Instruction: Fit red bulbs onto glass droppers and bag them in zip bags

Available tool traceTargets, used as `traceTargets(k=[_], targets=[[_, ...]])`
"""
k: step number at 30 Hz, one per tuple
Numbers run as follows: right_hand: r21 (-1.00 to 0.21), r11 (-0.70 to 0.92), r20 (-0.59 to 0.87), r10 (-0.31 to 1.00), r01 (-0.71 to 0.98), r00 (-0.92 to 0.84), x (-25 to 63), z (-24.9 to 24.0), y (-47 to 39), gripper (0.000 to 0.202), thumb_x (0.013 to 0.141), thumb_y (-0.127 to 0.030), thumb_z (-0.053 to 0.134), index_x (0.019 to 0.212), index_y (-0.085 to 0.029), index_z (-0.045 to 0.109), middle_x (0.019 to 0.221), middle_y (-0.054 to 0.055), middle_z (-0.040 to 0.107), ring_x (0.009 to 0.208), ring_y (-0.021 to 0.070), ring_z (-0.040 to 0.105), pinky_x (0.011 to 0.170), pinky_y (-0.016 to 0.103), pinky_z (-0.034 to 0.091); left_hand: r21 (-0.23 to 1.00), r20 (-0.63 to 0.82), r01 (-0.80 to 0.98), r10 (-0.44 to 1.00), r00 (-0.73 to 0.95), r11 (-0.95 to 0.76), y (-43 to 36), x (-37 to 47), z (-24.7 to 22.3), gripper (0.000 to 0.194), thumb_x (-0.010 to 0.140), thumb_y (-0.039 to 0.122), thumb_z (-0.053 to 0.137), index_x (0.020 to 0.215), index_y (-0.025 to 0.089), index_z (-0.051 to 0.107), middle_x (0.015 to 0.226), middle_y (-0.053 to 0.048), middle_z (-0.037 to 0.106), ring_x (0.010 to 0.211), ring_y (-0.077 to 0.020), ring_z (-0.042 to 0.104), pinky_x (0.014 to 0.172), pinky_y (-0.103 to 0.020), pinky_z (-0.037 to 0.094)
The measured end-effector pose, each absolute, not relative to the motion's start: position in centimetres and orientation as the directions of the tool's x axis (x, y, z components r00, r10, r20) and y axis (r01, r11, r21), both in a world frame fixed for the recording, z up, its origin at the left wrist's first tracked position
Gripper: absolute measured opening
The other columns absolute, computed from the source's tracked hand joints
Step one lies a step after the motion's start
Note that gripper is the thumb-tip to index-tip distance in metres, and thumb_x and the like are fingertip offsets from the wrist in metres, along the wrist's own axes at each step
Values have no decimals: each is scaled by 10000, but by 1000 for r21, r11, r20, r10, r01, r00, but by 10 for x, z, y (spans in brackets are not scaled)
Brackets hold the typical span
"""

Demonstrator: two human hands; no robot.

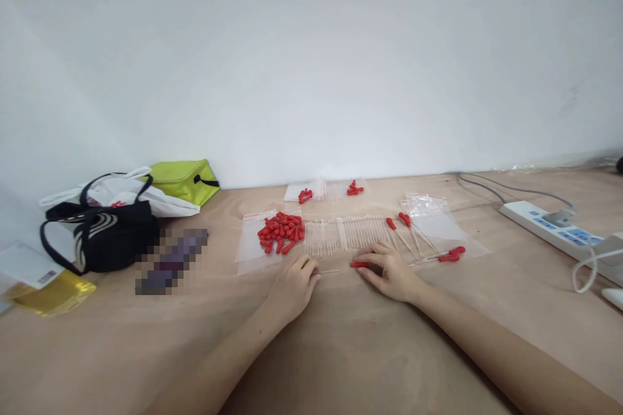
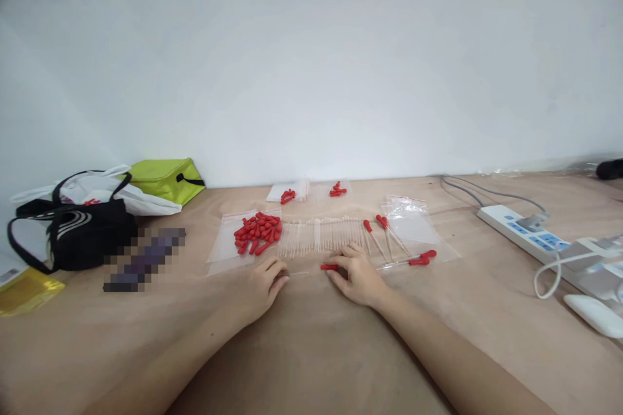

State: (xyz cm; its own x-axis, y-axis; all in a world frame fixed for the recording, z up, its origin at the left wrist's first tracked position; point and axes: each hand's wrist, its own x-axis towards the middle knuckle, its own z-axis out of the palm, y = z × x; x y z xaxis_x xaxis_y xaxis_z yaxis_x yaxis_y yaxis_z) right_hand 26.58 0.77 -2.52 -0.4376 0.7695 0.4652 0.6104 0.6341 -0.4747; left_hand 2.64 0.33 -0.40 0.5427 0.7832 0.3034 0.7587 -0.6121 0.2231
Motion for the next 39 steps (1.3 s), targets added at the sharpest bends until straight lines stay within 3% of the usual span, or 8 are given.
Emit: traceTargets(k=[4,10,16,30,39], targets=[[-475,611,457,787,633,-415,262,-27,9,185,806,-262,494,904,-218,644,833,66,604,807,189,535,724,354,444,308,330,750,805,493,-586,10,37,-4,57,735,184,599,752,180,544,795,-30,547,801,-211,515,704,-341,412],[-583,589,461,807,560,-369,251,-25,5,165,827,-191,436,843,-197,600,825,54,572,777,160,550,709,311,459,392,360,746,836,414,-538,10,46,-10,69,777,164,521,712,183,517,733,-18,571,744,-199,518,675,-341,392],[-652,593,457,804,473,-380,244,-21,1,108,814,-165,439,800,-197,541,798,32,567,755,145,540,691,287,450,379,394,729,812,431,-571,7,45,-9,76,808,182,480,737,188,505,709,-4,590,711,-189,537,698,-350,368],[-673,601,448,795,432,-408,238,-19,-4,64,795,-215,503,833,-196,549,782,24,581,724,137,538,659,263,440,359,487,643,724,489,-676,7,43,-12,136,857,218,439,751,192,521,697,15,629,663,-153,568,706,-319,323],[-604,695,567,719,391,-402,239,-23,-4,135,830,-187,451,855,-177,583,770,43,577,739,135,529,669,258,443,405,565,530,659,496,-745,9,43,-19,158,847,216,465,715,180,544,655,12,618,636,-138,562,684,-285,340]])
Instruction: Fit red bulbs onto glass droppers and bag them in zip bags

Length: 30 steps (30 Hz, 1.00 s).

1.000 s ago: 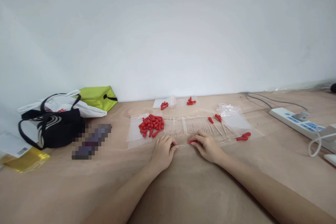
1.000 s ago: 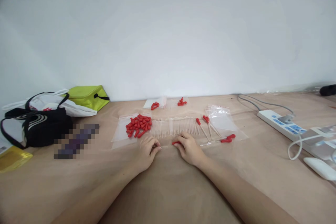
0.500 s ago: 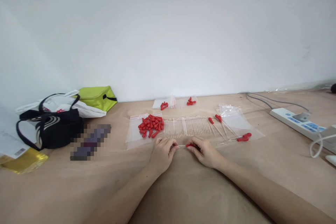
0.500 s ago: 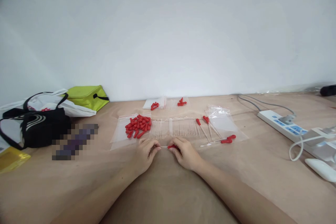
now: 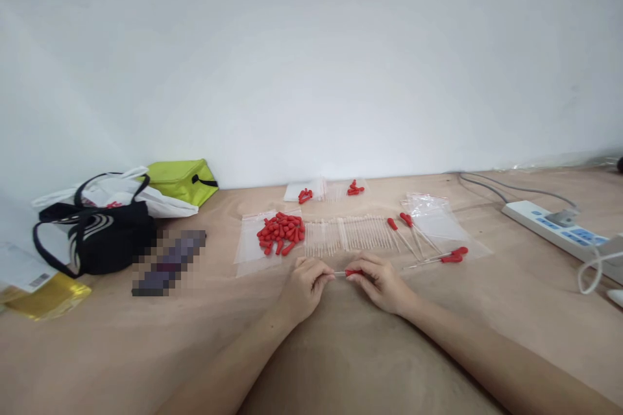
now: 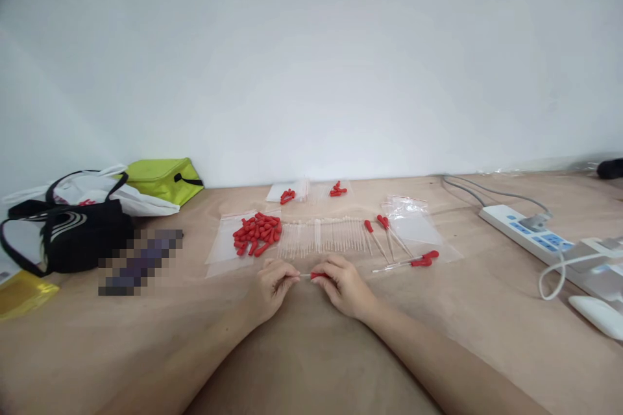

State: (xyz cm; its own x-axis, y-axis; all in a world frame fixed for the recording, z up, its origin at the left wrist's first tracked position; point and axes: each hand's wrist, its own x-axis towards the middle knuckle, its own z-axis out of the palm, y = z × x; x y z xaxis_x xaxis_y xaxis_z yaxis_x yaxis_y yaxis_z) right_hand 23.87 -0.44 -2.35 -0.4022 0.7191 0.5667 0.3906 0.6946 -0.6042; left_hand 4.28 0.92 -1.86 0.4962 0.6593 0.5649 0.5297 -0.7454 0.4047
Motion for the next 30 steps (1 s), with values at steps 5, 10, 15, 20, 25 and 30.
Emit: traceTargets(k=[5,10,15,20,25,30], targets=[[-518,742,607,669,426,-429,240,-28,-4,141,834,-187,446,865,-174,582,762,47,576,735,141,525,668,265,439,398,540,540,666,515,-741,7,44,-16,160,829,171,470,685,179,538,651,10,623,626,-135,561,673,-282,333],[-459,758,599,650,464,-468,240,-33,-3,131,834,-203,452,876,-167,570,770,51,577,734,149,515,657,276,427,376,515,563,671,534,-736,3,46,-14,178,825,161,462,662,175,532,621,16,614,606,-131,551,673,-286,330],[-374,768,588,630,521,-507,239,-29,-4,143,841,-222,440,860,-163,569,764,48,577,732,155,501,679,302,392,364,515,570,669,536,-737,1,50,-14,191,820,144,450,645,175,519,618,15,614,609,-131,553,669,-287,327],[-307,761,573,627,572,-527,236,-26,-3,160,846,-238,431,825,-165,572,748,43,580,720,154,503,663,295,355,348,527,575,662,533,-740,0,53,-15,205,820,134,436,634,174,514,611,7,612,605,-136,550,650,-288,330],[-303,772,564,618,559,-548,234,-27,0,151,839,-235,440,808,-166,570,731,35,593,713,147,520,665,292,343,338,523,567,650,551,-752,0,53,-16,213,836,150,423,649,174,521,619,6,620,611,-139,557,647,-292,337],[-447,728,533,683,520,-499,241,-24,6,127,827,-237,465,826,-185,582,785,32,625,755,155,549,705,315,358,354,529,587,674,516,-728,2,51,-15,142,854,206,444,771,188,558,717,-2,650,677,-145,580,693,-302,354]])
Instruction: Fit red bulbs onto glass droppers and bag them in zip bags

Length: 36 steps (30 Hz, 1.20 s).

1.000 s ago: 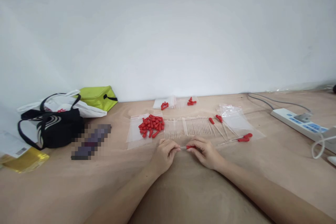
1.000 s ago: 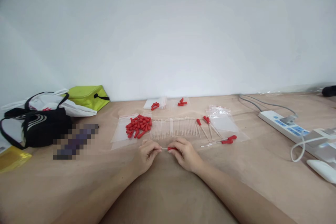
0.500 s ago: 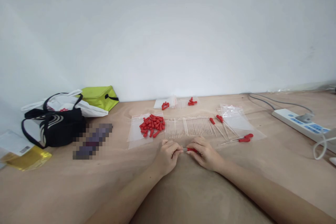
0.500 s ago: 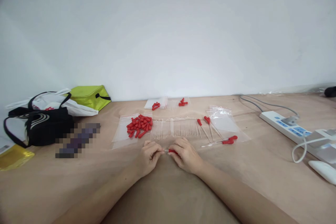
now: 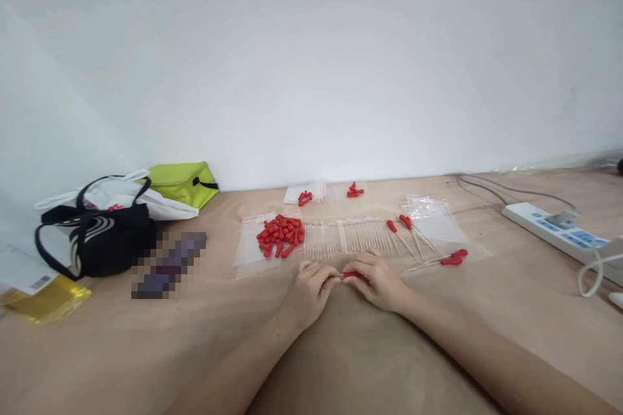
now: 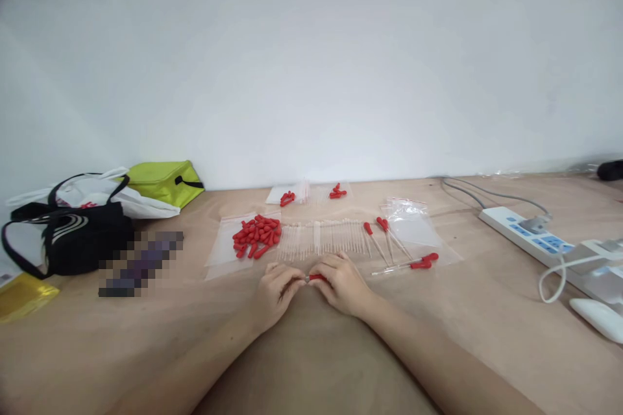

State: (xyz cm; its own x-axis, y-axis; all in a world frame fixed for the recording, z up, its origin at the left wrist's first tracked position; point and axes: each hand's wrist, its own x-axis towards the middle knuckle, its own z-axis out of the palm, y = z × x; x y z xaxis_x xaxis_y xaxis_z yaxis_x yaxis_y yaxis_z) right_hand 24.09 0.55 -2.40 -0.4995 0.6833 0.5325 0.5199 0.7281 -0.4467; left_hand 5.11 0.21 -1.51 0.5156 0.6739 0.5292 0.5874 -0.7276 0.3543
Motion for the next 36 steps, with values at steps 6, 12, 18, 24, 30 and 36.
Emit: traceTargets(k=[6,12,18,24,30,36], targets=[[-886,412,369,905,215,-213,245,-23,8,151,733,-319,588,821,-196,584,751,13,613,712,141,564,679,284,431,325,529,624,683,504,-711,6,42,-13,147,854,222,452,773,190,570,715,-1,655,685,-157,581,710,-328,341],[-973,192,194,981,-126,-3,243,-8,23,368,664,-421,613,952,-207,534,695,-31,532,662,122,556,652,276,452,340,476,598,682,556,-726,5,43,-11,130,813,301,517,841,189,576,756,-28,657,736,-188,576,724,-346,373],[-902,127,268,914,413,306,310,9,72,516,688,-355,551,1150,-153,440,747,10,573,601,145,559,634,326,445,358,406,630,722,560,-690,5,43,-11,86,790,234,535,855,193,574,849,-37,648,840,-210,562,753,-352,391],[-614,-56,329,889,787,319,333,-12,88,427,701,-252,511,1110,-139,464,763,54,642,759,208,576,654,298,402,348,399,634,721,566,-690,5,43,-10,66,783,196,534,830,191,581,831,-34,640,818,-203,555,737,-343,394],[-466,-114,311,907,878,283,326,-15,85,432,744,-309,468,1122,-99,473,788,103,642,793,236,577,634,304,399,354,384,636,727,570,-686,5,42,-10,69,781,172,531,828,191,578,848,-33,636,834,-203,550,758,-346,386],[-400,179,91,984,899,-156,365,17,55,104,640,-245,525,676,-197,610,673,20,605,629,162,548,577,251,401,339,382,650,731,565,-680,5,44,-10,59,781,182,537,811,193,586,839,-30,639,826,-199,554,766,-359,371]])
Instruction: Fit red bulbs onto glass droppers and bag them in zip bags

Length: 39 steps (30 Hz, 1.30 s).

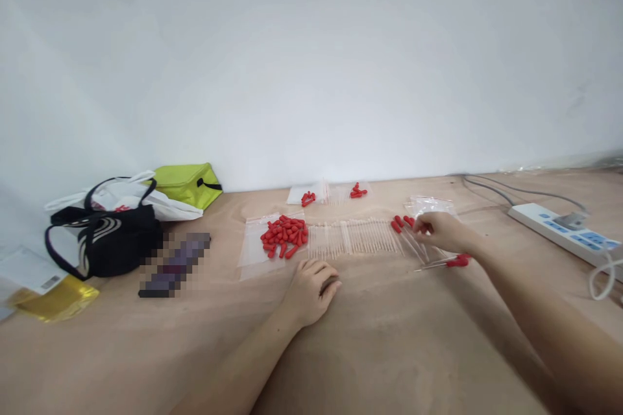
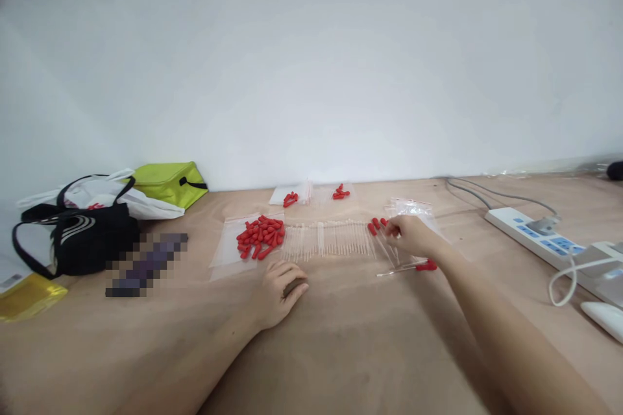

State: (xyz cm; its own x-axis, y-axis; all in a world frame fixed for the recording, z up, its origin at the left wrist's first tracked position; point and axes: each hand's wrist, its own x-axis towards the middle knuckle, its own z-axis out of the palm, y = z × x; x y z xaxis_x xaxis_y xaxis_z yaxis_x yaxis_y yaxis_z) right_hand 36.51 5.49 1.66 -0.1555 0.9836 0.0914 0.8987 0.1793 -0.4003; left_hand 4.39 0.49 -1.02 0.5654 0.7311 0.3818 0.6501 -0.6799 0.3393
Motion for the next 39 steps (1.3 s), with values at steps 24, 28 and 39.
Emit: traceTargets(k=[24,28,39], targets=[[-505,302,-198,871,808,-449,377,24,21,138,572,-135,527,616,-230,617,571,-21,562,521,136,501,468,230,337,337,398,637,718,571,-693,7,43,-14,73,788,196,524,818,200,590,819,-27,628,818,-193,549,759,-348,375],[-405,459,87,880,791,-466,365,34,26,199,710,-184,450,717,-240,641,729,30,604,635,170,545,574,273,410,345,397,640,724,564,-687,7,43,-14,65,780,191,534,810,200,591,820,-24,625,821,-192,551,754,-343,379],[-159,552,476,769,819,-426,369,-25,42,377,831,-176,286,985,-227,626,976,69,606,927,196,557,808,344,443,346,394,643,728,561,-683,8,43,-16,60,779,189,537,818,197,583,831,-25,613,828,-194,541,761,-351,368]])
